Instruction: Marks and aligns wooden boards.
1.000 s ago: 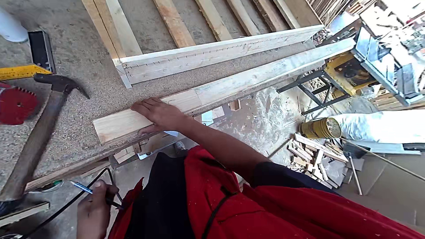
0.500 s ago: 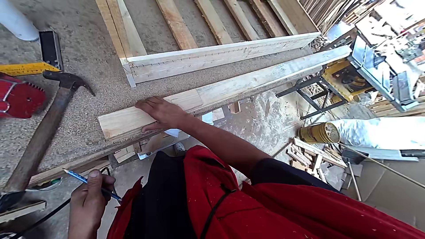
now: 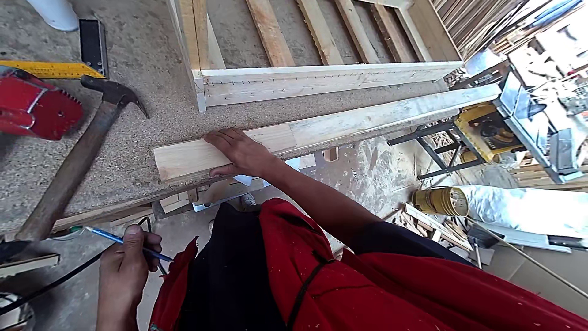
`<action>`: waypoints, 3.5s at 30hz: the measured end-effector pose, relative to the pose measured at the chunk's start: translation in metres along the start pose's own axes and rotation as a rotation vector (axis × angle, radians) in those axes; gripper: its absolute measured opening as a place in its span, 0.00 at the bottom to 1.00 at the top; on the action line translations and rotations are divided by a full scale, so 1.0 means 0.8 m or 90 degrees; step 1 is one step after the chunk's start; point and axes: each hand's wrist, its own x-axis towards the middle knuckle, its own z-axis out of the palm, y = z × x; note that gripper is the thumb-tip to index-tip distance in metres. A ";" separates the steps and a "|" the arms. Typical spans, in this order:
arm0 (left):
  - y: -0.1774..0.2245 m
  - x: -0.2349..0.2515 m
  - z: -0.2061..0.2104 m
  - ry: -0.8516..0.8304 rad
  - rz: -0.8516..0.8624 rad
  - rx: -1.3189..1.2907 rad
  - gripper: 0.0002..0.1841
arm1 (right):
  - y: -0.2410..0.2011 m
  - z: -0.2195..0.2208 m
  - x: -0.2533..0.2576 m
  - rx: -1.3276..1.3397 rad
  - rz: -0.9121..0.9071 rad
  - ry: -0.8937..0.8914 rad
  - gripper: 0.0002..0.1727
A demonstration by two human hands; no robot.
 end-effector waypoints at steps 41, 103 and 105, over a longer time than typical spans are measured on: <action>0.046 0.018 -0.003 0.176 0.216 -0.070 0.13 | 0.001 -0.002 0.000 0.061 0.035 -0.004 0.50; 0.324 0.085 0.306 -0.084 0.610 0.243 0.12 | 0.109 -0.065 -0.097 0.119 0.075 0.016 0.46; 0.273 0.050 0.286 0.042 0.504 0.149 0.10 | 0.173 -0.092 -0.155 0.115 0.072 0.018 0.46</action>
